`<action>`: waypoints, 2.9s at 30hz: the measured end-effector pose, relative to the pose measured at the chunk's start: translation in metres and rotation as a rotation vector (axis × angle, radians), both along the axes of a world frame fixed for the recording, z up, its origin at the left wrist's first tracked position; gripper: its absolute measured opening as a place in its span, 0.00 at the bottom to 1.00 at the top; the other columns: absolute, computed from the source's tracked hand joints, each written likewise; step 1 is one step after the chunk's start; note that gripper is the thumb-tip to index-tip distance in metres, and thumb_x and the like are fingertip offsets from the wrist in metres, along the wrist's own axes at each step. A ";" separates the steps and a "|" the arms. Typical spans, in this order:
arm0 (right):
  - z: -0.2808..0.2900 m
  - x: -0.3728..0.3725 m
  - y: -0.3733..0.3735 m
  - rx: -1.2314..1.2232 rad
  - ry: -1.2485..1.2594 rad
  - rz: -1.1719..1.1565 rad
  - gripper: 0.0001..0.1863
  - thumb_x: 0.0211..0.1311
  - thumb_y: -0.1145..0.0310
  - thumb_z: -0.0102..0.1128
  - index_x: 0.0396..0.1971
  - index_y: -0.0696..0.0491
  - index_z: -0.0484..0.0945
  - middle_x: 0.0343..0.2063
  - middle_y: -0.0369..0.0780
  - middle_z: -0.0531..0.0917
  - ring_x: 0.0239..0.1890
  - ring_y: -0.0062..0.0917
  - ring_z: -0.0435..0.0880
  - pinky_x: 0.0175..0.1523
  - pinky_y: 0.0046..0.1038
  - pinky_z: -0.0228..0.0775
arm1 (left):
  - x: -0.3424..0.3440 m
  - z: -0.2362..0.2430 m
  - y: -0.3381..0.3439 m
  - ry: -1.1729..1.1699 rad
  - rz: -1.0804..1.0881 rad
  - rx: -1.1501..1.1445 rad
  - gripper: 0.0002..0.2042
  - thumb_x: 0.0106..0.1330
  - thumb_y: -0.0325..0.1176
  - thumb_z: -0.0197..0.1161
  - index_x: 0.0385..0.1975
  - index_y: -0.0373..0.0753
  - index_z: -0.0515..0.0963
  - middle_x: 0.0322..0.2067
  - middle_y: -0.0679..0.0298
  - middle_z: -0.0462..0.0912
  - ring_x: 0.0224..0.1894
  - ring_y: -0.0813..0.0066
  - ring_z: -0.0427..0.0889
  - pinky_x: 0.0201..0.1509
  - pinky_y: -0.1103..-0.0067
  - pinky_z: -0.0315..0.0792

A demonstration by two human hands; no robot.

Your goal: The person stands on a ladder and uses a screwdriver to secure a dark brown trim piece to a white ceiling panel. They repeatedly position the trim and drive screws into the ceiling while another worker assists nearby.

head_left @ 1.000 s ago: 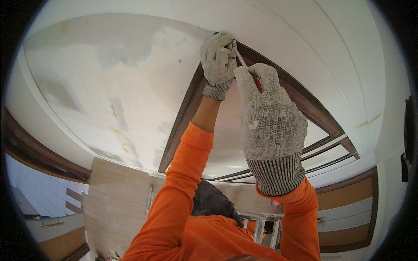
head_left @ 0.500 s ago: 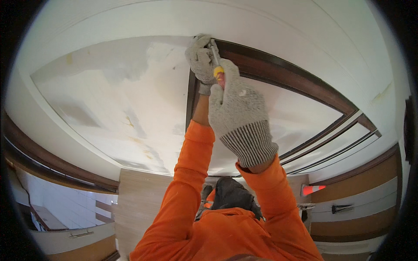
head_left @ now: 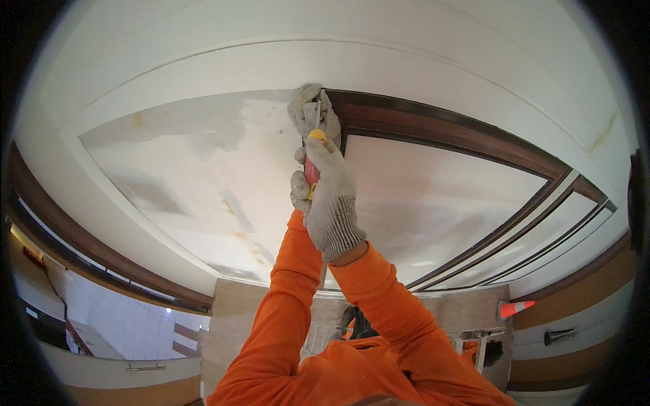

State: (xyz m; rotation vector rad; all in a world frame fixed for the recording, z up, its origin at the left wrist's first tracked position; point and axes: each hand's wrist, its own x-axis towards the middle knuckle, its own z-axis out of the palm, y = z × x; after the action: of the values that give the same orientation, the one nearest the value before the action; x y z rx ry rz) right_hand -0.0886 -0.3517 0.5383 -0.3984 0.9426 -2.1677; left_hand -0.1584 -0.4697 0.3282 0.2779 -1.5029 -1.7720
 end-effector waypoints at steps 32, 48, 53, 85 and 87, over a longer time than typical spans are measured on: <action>-0.040 -0.259 0.025 0.078 1.644 -1.190 0.21 0.63 0.61 0.71 0.51 0.56 0.79 0.34 0.44 0.86 0.29 0.34 0.87 0.36 0.30 0.79 | -0.080 0.175 -0.020 0.581 1.232 -0.759 0.15 0.67 0.17 0.64 0.26 0.41 0.64 0.41 0.57 0.85 0.45 0.60 0.79 0.50 0.69 0.70; -0.040 -0.275 0.012 -0.164 1.841 -1.355 0.22 0.61 0.59 0.73 0.51 0.54 0.79 0.33 0.40 0.85 0.26 0.32 0.84 0.32 0.30 0.77 | -0.079 0.166 -0.044 0.589 1.212 -0.926 0.15 0.66 0.24 0.67 0.24 0.41 0.67 0.41 0.60 0.83 0.42 0.65 0.74 0.45 0.73 0.70; -0.069 -0.275 0.033 -0.098 1.918 -1.067 0.20 0.61 0.61 0.74 0.48 0.54 0.79 0.36 0.39 0.86 0.31 0.28 0.85 0.37 0.25 0.78 | -0.087 0.154 -0.031 0.411 1.341 -1.081 0.09 0.75 0.33 0.58 0.33 0.38 0.73 0.43 0.59 0.80 0.43 0.66 0.74 0.48 0.72 0.71; -0.340 -0.178 -0.015 -0.028 2.033 -0.302 0.08 0.55 0.68 0.63 0.34 0.43 0.74 0.44 0.34 0.78 0.57 0.26 0.78 0.70 0.37 0.68 | -0.104 0.126 -0.076 0.342 1.438 -1.305 0.08 0.66 0.26 0.67 0.32 0.40 0.72 0.41 0.62 0.79 0.39 0.71 0.78 0.43 0.76 0.74; -0.346 -0.168 -0.018 -0.019 1.937 -0.176 0.10 0.56 0.69 0.64 0.36 0.43 0.74 0.46 0.35 0.77 0.58 0.26 0.76 0.71 0.37 0.67 | -0.106 0.130 -0.072 0.353 1.419 -1.308 0.08 0.66 0.26 0.67 0.32 0.40 0.72 0.42 0.62 0.80 0.39 0.71 0.78 0.44 0.76 0.73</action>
State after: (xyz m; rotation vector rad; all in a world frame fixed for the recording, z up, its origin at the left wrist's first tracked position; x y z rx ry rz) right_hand -0.2567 -0.3696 0.1926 -2.6535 1.7915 -1.3241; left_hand -0.2643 -0.5418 0.4583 0.2072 -1.2747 0.3406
